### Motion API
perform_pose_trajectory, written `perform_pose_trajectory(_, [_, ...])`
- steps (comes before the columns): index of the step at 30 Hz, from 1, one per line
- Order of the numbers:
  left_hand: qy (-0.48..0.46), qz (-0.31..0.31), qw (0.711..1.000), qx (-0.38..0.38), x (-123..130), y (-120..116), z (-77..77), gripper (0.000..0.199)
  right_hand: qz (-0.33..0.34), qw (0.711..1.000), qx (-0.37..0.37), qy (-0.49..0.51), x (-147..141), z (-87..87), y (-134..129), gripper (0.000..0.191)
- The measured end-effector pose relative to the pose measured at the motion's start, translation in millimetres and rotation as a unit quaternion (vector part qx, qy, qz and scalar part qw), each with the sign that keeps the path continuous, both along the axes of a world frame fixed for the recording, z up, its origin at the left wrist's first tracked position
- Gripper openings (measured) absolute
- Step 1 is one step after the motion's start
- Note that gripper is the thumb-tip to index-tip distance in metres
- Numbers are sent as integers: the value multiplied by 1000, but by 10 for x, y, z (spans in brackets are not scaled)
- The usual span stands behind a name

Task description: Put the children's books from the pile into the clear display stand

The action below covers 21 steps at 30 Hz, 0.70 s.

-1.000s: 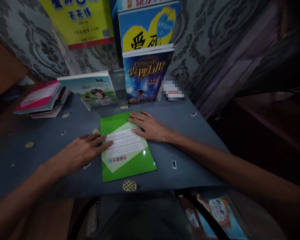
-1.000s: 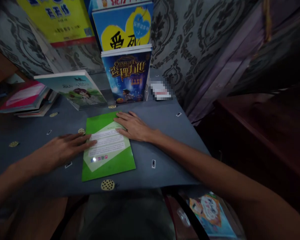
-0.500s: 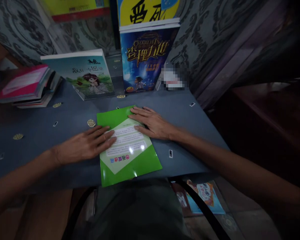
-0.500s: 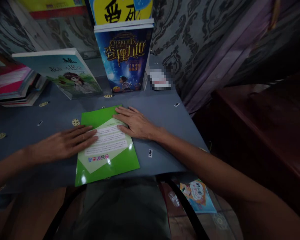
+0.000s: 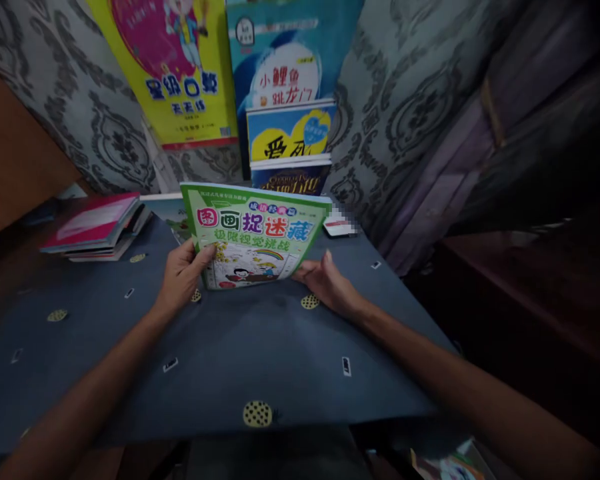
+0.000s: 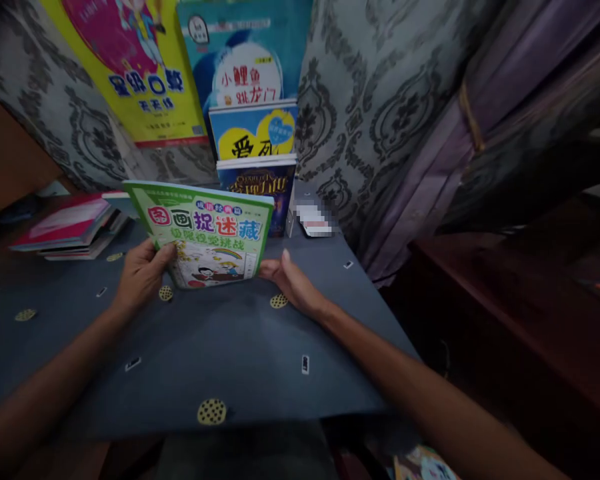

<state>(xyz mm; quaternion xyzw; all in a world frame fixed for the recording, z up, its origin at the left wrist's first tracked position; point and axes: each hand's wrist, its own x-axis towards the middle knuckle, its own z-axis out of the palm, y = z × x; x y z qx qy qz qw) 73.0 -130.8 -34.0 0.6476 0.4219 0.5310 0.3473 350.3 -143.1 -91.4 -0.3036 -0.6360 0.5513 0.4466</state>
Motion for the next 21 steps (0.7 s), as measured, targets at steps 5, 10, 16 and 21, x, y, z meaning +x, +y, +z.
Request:
perform_pose_trajectory(5, [-180, -34, 978, -99, 247, 25, -8, 53, -55, 998, -3, 6, -5, 87, -80, 43])
perform_pose_trajectory(10, [-272, -35, 944, -181, 345, -88, -51, 56, -51, 997, -41, 33, -6, 133, -129, 42])
perform_pose_trajectory(16, [-292, -6, 925, -242, 357, -153, -204, 58, -66, 992, -90, 65, -40, 73, -118, 46])
perform_pose_trajectory(21, [-291, 6, 908, -300, 343, -170, -305, 60, -68, 990, -116, 44, -54, 75, -140, 46])
